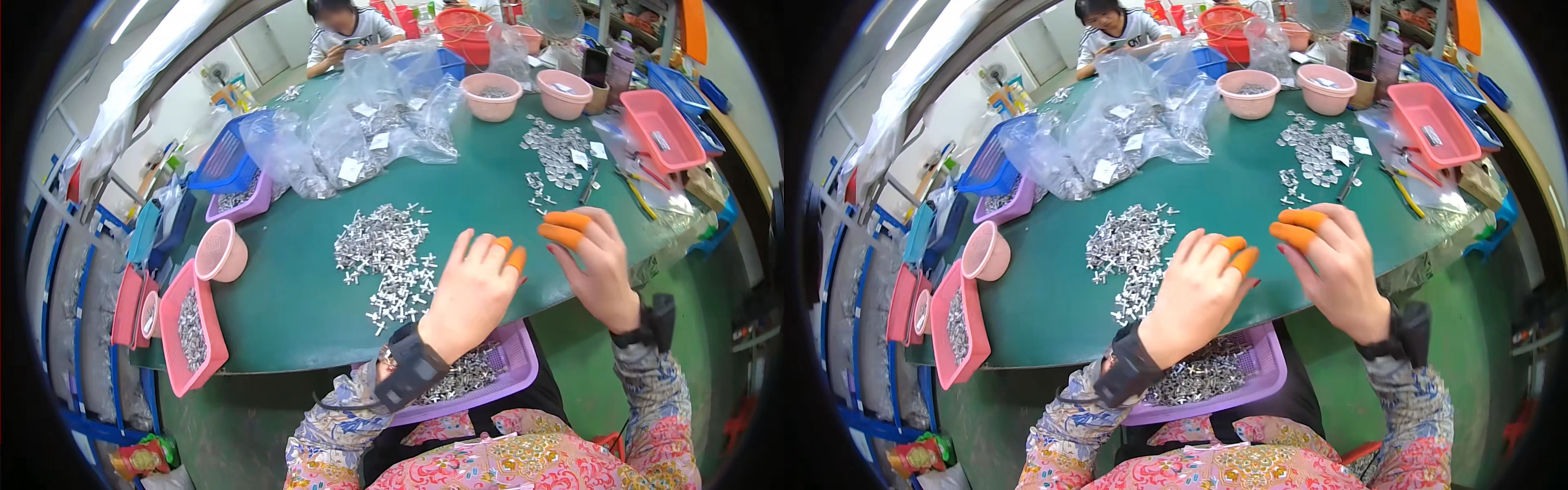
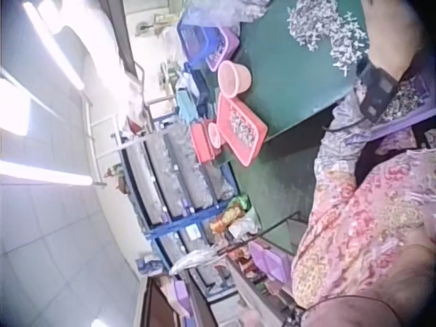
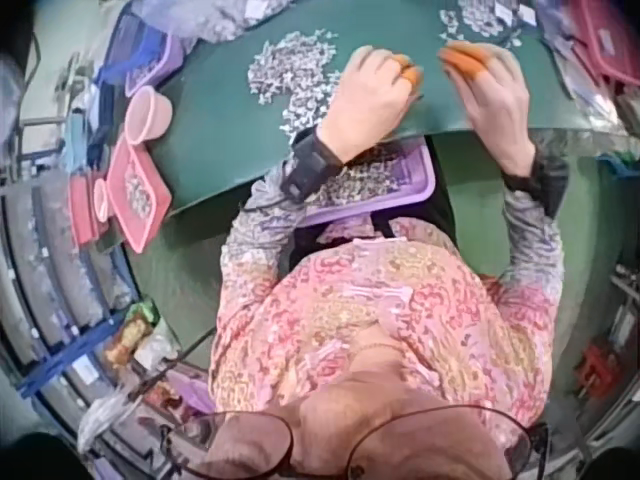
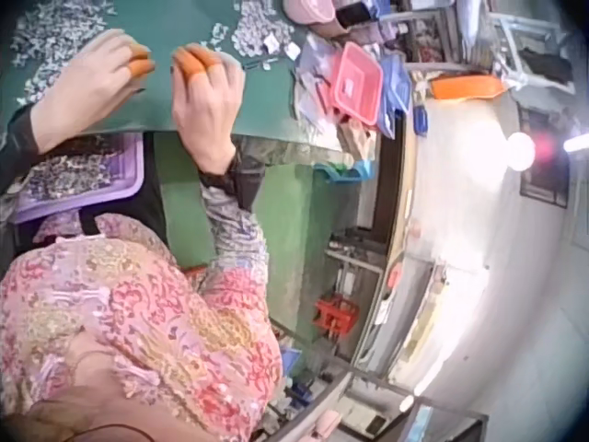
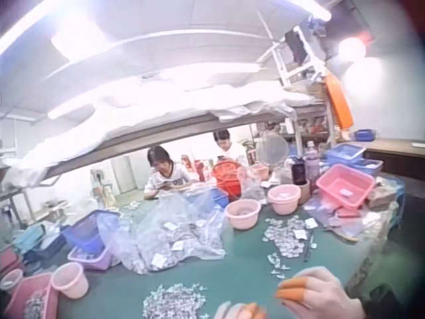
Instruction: The recorder sorts small metal parts and uses a handheld scanner to scan them.
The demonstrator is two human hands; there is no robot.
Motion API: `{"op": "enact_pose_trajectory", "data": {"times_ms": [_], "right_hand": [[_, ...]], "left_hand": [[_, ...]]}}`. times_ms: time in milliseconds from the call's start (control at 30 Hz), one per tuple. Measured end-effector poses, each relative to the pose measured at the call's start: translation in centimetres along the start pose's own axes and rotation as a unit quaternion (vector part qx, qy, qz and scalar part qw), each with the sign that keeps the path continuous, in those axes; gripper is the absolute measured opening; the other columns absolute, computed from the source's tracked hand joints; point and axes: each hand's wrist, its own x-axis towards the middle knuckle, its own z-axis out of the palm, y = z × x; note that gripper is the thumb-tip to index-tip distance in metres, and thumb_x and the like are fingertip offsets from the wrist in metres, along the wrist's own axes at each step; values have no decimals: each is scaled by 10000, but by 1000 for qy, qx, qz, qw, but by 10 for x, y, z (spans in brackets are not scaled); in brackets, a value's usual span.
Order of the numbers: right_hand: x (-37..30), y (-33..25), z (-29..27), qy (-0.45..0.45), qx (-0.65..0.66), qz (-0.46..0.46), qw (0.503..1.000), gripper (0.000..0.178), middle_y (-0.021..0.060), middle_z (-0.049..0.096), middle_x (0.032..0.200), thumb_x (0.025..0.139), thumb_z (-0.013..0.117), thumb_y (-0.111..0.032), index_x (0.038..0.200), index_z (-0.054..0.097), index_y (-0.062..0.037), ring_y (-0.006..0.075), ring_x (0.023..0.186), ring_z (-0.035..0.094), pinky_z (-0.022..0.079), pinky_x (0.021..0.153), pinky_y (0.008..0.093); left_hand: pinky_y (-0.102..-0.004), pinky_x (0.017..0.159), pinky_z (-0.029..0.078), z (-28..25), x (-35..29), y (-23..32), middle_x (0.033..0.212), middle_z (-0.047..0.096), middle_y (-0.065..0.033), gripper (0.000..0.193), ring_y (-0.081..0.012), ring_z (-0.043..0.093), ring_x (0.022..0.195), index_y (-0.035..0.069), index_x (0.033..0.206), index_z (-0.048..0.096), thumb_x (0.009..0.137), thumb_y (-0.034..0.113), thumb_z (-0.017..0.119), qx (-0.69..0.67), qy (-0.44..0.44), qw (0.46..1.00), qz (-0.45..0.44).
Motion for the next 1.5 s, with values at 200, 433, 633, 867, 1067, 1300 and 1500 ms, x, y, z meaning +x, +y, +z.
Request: {"op": "enact_pose_trajectory", "data": {"times_ms": [200,433,633,867,1067,1300,1500], "right_hand": [[-4,-75,-32,-40,133,-138,981,577,46,685,1194,677,851,-507,1106,725,-143,285,1110,523,429,870,451],[-17,-94,-9,-142,158,-107,971,676,41,627,1306,617,844,-465,1202,701,-158,277,1239,508,394,984,464],[-16,-96,7,-140,155,-95,973,676,45,602,1345,650,805,-401,1265,676,-151,281,1281,516,378,1011,463],[-16,-105,17,-147,212,-59,964,640,31,646,1295,630,853,-294,1228,695,-130,291,1265,502,367,1055,481],[-12,-109,17,-171,246,-39,953,622,41,654,1281,647,853,-235,1227,673,-101,318,1281,507,367,1066,480],[3,-108,17,-222,276,-66,933,548,56,662,1261,684,809,-141,1205,658,-63,353,1325,500,366,1097,489],[8,-103,14,-257,270,-118,920,664,146,605,1255,571,804,-115,1209,659,-1,351,1429,390,266,1170,568]], "left_hand": [[-678,1120,277,-8,-3,17,1098,633,-136,322,-346,551,1156,51,1052,680,829,262,583,68,-69,981,166],[-681,1183,215,-4,4,31,1129,601,-109,429,-320,474,1287,23,1174,627,814,254,593,168,-159,954,190],[-688,1172,223,15,-2,30,1128,609,-91,356,-313,478,1274,46,1134,648,836,235,596,147,-186,964,119],[-717,1159,190,19,-8,25,1108,621,-95,285,-296,494,1248,76,1062,676,826,215,600,163,-190,964,84],[-718,1154,194,19,-9,28,1138,603,-104,323,-315,472,1267,76,1088,678,803,212,611,197,-269,942,50],[-725,1125,217,22,-16,18,1186,587,-135,359,-338,474,1262,55,1129,676,827,241,618,178,-175,966,70],[-750,1091,220,23,-11,21,1229,570,-161,345,-361,462,1291,77,1123,681,834,251,609,176,-233,956,38]]}}
